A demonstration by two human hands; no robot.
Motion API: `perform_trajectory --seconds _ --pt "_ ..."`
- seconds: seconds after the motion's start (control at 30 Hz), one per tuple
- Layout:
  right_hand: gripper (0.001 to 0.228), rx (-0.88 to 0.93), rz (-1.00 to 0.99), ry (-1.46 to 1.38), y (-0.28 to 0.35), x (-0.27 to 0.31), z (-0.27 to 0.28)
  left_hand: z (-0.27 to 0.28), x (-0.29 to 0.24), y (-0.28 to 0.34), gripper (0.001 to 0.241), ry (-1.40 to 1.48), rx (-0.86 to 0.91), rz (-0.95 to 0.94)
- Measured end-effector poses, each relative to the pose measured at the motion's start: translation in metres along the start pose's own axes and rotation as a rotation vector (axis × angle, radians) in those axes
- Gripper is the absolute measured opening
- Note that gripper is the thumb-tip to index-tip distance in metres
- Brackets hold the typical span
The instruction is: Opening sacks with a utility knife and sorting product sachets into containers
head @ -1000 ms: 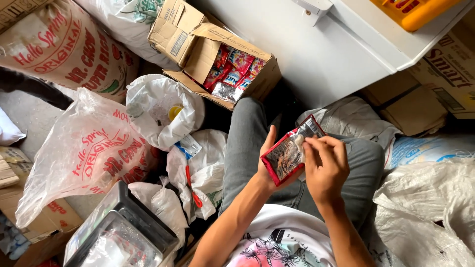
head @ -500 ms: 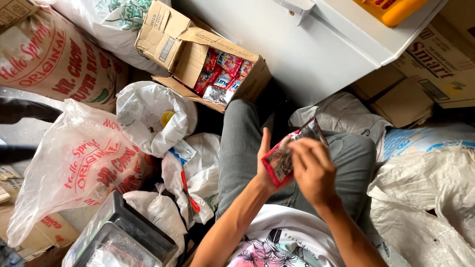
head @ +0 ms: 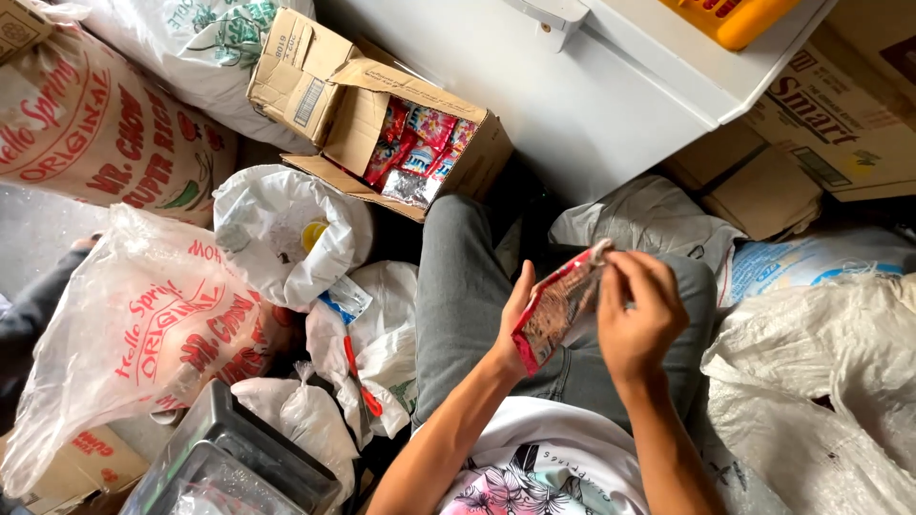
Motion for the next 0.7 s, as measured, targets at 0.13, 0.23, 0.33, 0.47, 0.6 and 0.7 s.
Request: perform_trajectory --seconds 0.13,0.23,0.33,0.47,0.6,0.7 --pt "0.012 0.158 -0.143 -0.224 -0.003 0.029 0.005 -0.003 0.006 0.000 0.078 -0.050 -0.075 0.041" --pt "0.011 0.279 -0.188 -0.349 0.000 0.036 0.003 -0.027 -0.001 0.003 0.079 -0.020 -0.122 0.039" --pt "0.007 0.363 -0.246 -0.465 0.007 0.032 0.002 -0.045 -0.010 0.010 0.086 0.093 -0.073 0.057" --pt "0.015 0.619 -0.117 -0.607 0.006 0.070 0.012 -0.017 -0.018 -0.002 0.093 0.489 0.336 0.167" --pt "0.021 0.288 0.081 -0.263 0.020 0.039 -0.010 -0.027 -0.002 0.009 0.094 0.371 -0.086 0.163" --pt "0.020 0.111 0.117 -0.065 0.006 0.003 -0.017 -0.023 -0.001 0.007 0.094 0.246 -0.207 0.116"
Point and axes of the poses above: each hand's wrist, its own y-axis away from the middle knuckle, its own z-axis out of the back of the hand, x = y × z, the point moved 4 cm from there along -y, towards the middle knuckle, and after that the axes turned 9 degrees about y, right-handed, at the moved point
